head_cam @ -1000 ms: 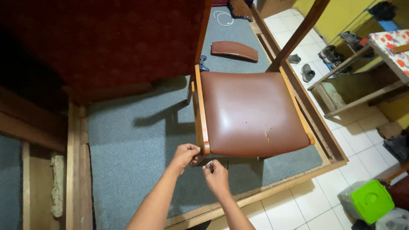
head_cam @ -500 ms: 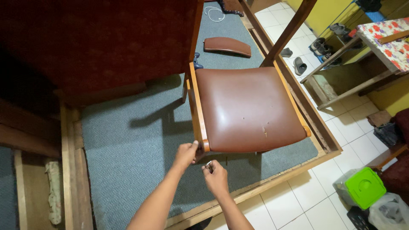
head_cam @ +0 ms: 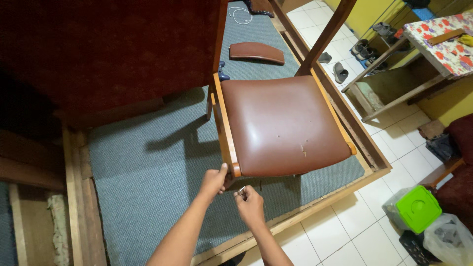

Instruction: The person unscrews bolts from a wooden chair with a hex key, removes an armrest and a side rail, then reattaches the rail and screws the armrest back onto the chair, tightening the bolts by hand and with the key.

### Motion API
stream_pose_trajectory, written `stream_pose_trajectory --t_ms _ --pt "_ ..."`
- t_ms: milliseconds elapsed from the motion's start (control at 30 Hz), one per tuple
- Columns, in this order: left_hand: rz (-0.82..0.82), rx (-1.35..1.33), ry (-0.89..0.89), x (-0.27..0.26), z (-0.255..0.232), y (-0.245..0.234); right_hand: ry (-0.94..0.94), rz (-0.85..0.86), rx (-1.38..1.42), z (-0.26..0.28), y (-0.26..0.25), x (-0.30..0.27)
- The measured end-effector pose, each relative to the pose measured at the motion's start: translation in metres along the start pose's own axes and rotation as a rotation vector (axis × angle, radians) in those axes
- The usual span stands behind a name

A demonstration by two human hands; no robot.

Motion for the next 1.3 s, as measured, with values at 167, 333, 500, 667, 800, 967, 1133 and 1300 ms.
stream_pose_trajectory --t_ms 167,333,500,667,800,967,1133,1300 --pt "0.172 -0.192 0.189 0.008 0.002 0.0 -0.011 -0.019 0.002 0.005 -0.001 -0.001" --pt "0.154 -0.011 0.175 0.014 0.009 0.0 0.016 -0.01 -0.005 0.008 0.001 -0.002" --pt "0.177 0.008 0.13 0.018 0.007 0.002 0.054 0.002 0.014 0.007 0.005 -0.006" --pt "0.258 -0.14 0.29 0.008 -0.003 -0.005 0.047 -0.006 0.002 0.008 0.007 -0.004" --pt "0.202 -0.077 0.013 0.006 -0.003 -0.01 0.056 -0.008 -0.011 0.008 0.009 -0.004" --pt "0.259 -0.069 0.152 0.002 -0.012 -0.003 0.046 -0.011 -0.012 0.007 0.008 -0.004" --pt "0.261 -0.198 -0.009 0.003 -0.006 -0.011 0.047 -0.007 -0.029 0.01 0.01 -0.002" --pt "0.284 -0.133 0.072 0.002 -0.008 -0.007 0.063 0.003 -0.021 0.013 0.012 -0.003"
Point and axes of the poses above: each hand's wrist, its own x-axis towards the middle knuckle, its own y-axis out of the palm, z = x × y, the point moved 4 cm from there along x, towards the middle knuckle, and after that the axes turned 3 degrees about -y, right-handed, at the moved point
